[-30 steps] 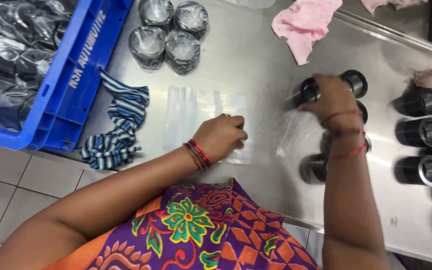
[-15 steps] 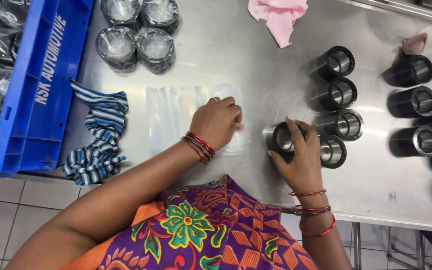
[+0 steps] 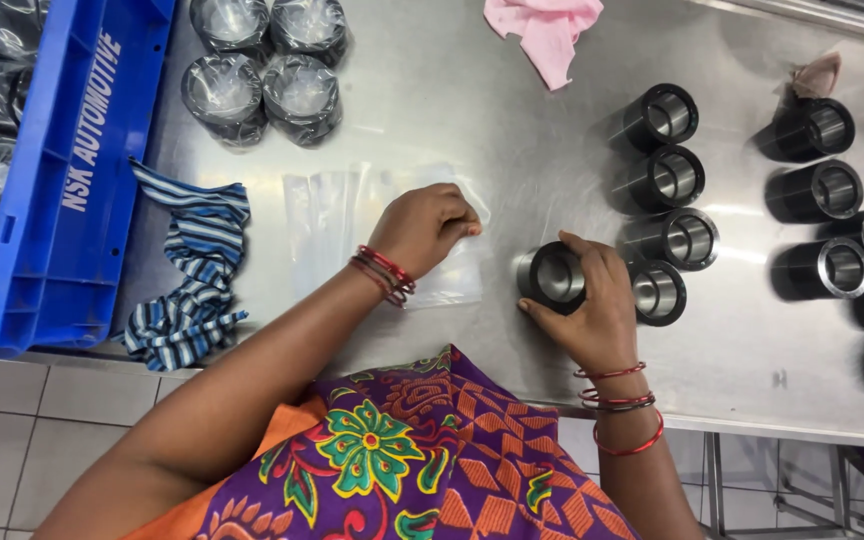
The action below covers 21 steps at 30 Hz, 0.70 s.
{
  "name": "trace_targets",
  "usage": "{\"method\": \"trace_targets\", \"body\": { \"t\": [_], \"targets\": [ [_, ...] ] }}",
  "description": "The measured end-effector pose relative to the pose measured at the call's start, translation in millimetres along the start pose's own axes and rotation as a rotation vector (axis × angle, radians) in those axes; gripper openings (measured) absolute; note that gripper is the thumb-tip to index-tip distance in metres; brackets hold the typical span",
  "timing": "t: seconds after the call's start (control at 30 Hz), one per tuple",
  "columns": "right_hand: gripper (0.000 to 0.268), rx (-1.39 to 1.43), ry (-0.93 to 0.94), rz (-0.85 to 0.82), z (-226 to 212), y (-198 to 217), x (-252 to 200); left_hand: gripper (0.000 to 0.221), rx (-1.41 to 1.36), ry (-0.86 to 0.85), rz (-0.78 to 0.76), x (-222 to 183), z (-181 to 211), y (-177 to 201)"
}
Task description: The person wraps individual black circular metal parts in plastic, places them into a blue plastic crate, and wipes a part with a cloth.
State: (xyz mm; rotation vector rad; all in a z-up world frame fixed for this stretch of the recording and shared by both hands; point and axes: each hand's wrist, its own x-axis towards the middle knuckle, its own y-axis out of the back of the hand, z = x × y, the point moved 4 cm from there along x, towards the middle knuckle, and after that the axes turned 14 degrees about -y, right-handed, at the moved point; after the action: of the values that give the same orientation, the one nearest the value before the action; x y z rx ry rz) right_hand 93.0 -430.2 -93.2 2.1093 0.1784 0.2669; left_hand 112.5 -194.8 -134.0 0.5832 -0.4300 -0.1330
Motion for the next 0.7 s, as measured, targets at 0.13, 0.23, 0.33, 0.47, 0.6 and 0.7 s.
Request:
{"method": "trace_targets", "body": {
  "t": [0.13, 0.23, 0.33, 0.47, 0.6, 0.7],
  "targets": [
    [0.097, 0.575, -0.201, -0.342, 15, 0, 16, 0.010, -0.333, 0.056, 0.020, -15, -4, 2],
    [0.100, 0.747, -0.283, -0.578, 26, -4, 37, 0.007, -0.433, 0.104, 0.036, -17, -10, -2],
    [0.080, 0.569, -0.441, -0.642, 19, -16, 50, 0.008, -0.512, 0.149, 0.030, -17, -15, -8],
    [0.057, 0.286, -0.625, -0.583, -6, -20, 55, 0.009, -0.855, 0.078, 0.048, -15, -16, -9],
    [0.043, 0.808, -0.515, -0.647, 29, -44, 45, 0.011, -0.732, -0.167, 0.051, 0, 27, 20],
    [0.050, 0.851, -0.374, -0.658, 22, -51, 31, 0.012, -0.638, -0.253, 0.082, 8, 63, 41]
  ]
}}
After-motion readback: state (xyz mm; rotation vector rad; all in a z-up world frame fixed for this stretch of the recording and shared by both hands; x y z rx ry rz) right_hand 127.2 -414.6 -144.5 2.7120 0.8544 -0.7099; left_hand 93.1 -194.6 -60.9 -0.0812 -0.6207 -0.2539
